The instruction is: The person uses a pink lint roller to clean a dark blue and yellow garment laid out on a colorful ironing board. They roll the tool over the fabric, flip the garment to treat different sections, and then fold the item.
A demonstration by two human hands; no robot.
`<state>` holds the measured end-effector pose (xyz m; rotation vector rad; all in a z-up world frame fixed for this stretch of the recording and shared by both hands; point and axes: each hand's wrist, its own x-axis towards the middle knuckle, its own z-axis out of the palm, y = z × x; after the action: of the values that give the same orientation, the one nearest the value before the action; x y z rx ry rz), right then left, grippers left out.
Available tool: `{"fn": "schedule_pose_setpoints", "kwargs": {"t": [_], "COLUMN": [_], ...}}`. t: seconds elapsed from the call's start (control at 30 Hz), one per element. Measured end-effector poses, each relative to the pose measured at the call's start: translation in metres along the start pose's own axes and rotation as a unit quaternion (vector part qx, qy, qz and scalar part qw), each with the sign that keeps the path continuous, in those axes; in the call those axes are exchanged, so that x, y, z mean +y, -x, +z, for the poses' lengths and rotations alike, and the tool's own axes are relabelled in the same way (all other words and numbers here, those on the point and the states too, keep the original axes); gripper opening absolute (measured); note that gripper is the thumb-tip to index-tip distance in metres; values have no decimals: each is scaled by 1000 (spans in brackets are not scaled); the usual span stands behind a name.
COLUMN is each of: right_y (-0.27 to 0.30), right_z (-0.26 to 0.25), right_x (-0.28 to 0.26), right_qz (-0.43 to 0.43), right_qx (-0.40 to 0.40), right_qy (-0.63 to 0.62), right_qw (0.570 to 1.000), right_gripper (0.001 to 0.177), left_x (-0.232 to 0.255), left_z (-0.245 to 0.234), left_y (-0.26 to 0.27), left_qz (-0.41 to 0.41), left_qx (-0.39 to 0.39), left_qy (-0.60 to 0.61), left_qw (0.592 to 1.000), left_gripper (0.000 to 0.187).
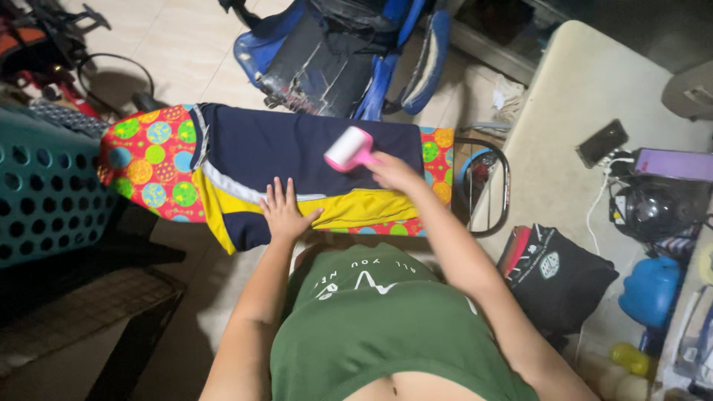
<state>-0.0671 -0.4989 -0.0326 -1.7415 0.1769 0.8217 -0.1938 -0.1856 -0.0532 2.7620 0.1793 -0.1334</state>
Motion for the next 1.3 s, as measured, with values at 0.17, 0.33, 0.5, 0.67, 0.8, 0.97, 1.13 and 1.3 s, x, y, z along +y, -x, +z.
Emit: {"fn": "schedule_pose_setpoints", "kwargs": {"t": [0.17, 0.33, 0.5, 0.67, 0.8, 0.97, 1.13, 1.3], "right_y": [-34, 39, 122, 152, 89, -32, -36, 51], "right_z": [35, -45, -154, -181, -110, -22, -52, -127], "right_x": [-28, 0, 46, -1, -55, -49, 1, 57], "right_qz": [-108, -35, 160, 50, 68, -156, -18, 30], "right_qx": [128, 98, 19, 95, 109, 168, 101, 39], "right_qy": [333, 252, 282, 386, 326, 340, 206, 145], "right_qw": [928, 962, 946, 916, 937, 912, 973, 988], "right_gripper": [41, 42, 42, 54, 51, 45, 40, 29], "left_x": [0, 2, 4, 7, 6, 6, 7, 9], "left_z": [1, -5, -10, -11, -11, -8, -13, -18], "left_y": [0, -2, -2, -2, -2, -2, -1, -3], "left_qz": [-13, -17, -15, -18, -17, -22, -23, -16], "left_qx": [-19, -25, -32, -37, -37, -41, -48, -22], "left_qy": [-9, -3, -7, -21, -18, -19, -19, -9], "left_qw": [1000, 1000, 999, 999, 999, 999, 998, 1000], "left_gripper": [122, 121, 120, 120, 120, 121, 121, 118]}}
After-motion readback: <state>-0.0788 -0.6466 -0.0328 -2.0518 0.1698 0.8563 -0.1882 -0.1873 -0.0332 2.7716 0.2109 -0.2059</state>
